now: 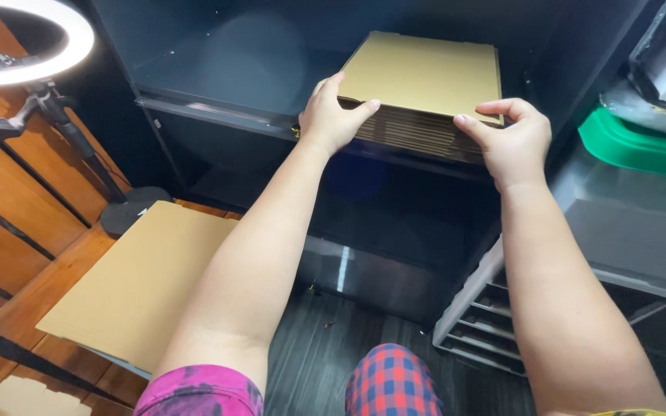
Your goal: The person repeatedly picks up small stacks of brown paper from a wooden surface and places them onto a black shelf. The person continues this process until the brown paper is exhausted, then picks up a stack of white paper and places it on the wooden surface.
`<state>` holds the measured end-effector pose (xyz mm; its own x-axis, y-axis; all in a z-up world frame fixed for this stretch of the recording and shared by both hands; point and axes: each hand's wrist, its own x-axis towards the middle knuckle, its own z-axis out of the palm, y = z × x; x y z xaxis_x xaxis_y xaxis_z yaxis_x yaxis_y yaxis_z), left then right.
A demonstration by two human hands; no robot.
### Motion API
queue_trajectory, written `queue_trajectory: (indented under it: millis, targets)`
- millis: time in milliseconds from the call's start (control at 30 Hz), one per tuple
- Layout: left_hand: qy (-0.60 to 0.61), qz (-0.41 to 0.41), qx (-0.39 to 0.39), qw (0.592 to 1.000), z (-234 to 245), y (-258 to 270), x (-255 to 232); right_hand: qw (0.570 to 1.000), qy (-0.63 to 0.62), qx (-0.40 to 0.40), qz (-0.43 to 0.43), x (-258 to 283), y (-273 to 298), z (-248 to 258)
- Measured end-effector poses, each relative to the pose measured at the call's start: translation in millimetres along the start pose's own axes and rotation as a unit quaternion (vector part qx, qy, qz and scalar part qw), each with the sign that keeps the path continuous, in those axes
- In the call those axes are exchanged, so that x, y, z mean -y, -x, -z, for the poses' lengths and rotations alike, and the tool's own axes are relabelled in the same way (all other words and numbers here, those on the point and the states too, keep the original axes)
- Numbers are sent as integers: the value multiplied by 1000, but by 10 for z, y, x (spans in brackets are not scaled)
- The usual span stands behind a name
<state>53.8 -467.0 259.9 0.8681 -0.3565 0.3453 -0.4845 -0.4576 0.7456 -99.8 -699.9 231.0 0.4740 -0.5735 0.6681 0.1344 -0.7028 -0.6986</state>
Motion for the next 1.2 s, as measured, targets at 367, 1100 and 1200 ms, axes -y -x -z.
queue_trajectory:
  millis: [367, 1100, 1200]
  targets:
    - [-95, 8, 22, 995, -45, 35, -62, 998, 58, 13, -37, -136, 1, 5]
    - [-99, -50, -56, 992, -213, -323, 405, 995, 100, 16, 24, -298, -77, -47]
    - [-95, -49, -57, 993, -211, -315, 401, 996, 87, 14, 28, -313, -84, -62]
